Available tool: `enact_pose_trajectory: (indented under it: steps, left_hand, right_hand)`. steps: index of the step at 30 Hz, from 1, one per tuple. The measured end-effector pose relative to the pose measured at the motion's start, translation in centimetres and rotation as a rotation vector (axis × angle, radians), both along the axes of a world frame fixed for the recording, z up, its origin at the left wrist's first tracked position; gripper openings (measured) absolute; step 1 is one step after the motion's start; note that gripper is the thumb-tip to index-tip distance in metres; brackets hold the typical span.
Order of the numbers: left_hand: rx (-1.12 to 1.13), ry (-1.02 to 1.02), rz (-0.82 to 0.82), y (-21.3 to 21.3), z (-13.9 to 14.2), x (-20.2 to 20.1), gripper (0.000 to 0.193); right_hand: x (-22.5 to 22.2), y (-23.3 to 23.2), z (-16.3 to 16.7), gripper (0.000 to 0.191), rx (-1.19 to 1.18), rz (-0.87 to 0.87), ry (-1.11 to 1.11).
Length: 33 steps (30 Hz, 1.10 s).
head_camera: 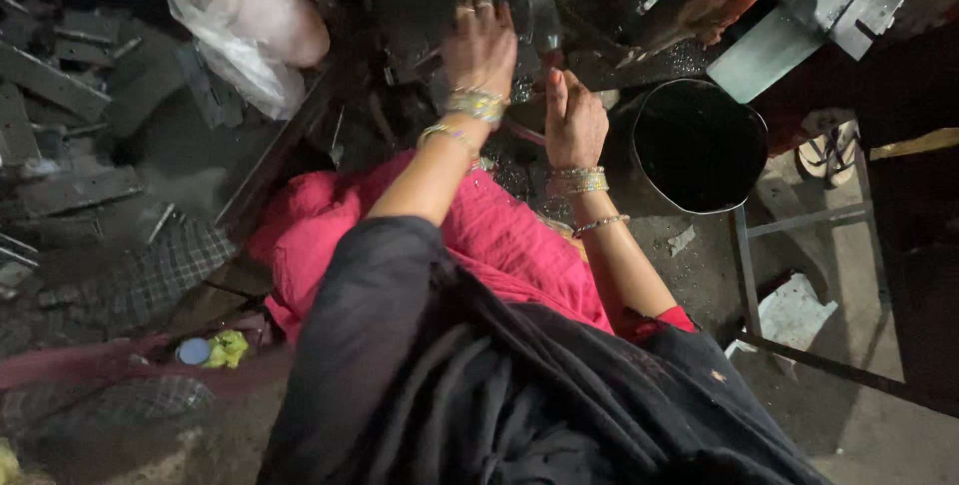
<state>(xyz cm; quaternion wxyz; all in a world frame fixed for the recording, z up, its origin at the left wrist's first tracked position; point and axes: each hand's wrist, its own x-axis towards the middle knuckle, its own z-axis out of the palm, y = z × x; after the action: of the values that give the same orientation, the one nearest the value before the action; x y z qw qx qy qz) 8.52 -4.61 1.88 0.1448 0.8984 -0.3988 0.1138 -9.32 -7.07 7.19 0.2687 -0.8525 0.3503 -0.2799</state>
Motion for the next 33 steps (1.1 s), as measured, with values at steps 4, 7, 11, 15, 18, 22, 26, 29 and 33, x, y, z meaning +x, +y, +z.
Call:
enact_pose_trajectory:
  steps: [4,7,11,15,18,22,26,29,33]
  left_hand:
    - [0.187,0.217,0.077,0.9,-3.3,0.4,0.025]
    - [-0.094,0.136,-0.083,4.4,-4.8,1.6,0.052]
    - [0.363,0.332,0.012,7.7,-5.3,0.2,0.047]
    - [0.306,0.232,0.015,6.9,-4.8,0.6,0.043]
    - [0.293,0.14,0.045,5.5,-4.1,2.0,0.039]
    - [0.431,0.212,0.025,5.9,-2.8,1.5,0.068]
    - [0.363,0.202,0.034,8.3,-1.2,-0.5,0.06]
    - [0.364,0.254,0.01,9.0,-0.4,-1.1,0.052]
    - [0.339,0.256,-0.003,8.7,-0.2,-1.0,0.049]
  right_hand:
    - [-0.1,-0.4,-0.4,0.061,-0.063,0.028,0.042]
    - [0.0,-0.4,-0.6,0.061,-0.054,0.015,0.046]
    - [1.1,-0.4,-0.8,0.068,-0.116,-0.016,0.264]
    - [1.8,-1.4,-2.1,0.074,-0.237,0.064,0.319]
    - [0.6,-2.0,-4.7,0.074,-0.228,0.051,0.404]
    - [-4.0,0.7,-9.5,0.064,-0.256,0.232,0.373]
    - [-5.3,1.9,-11.7,0.062,-0.139,0.203,0.76]
    - [-3.7,-0.2,-10.8,0.052,-0.339,0.405,0.619]
    - [-2.8,-1.8,-9.3,0.061,-0.332,0.26,0.619]
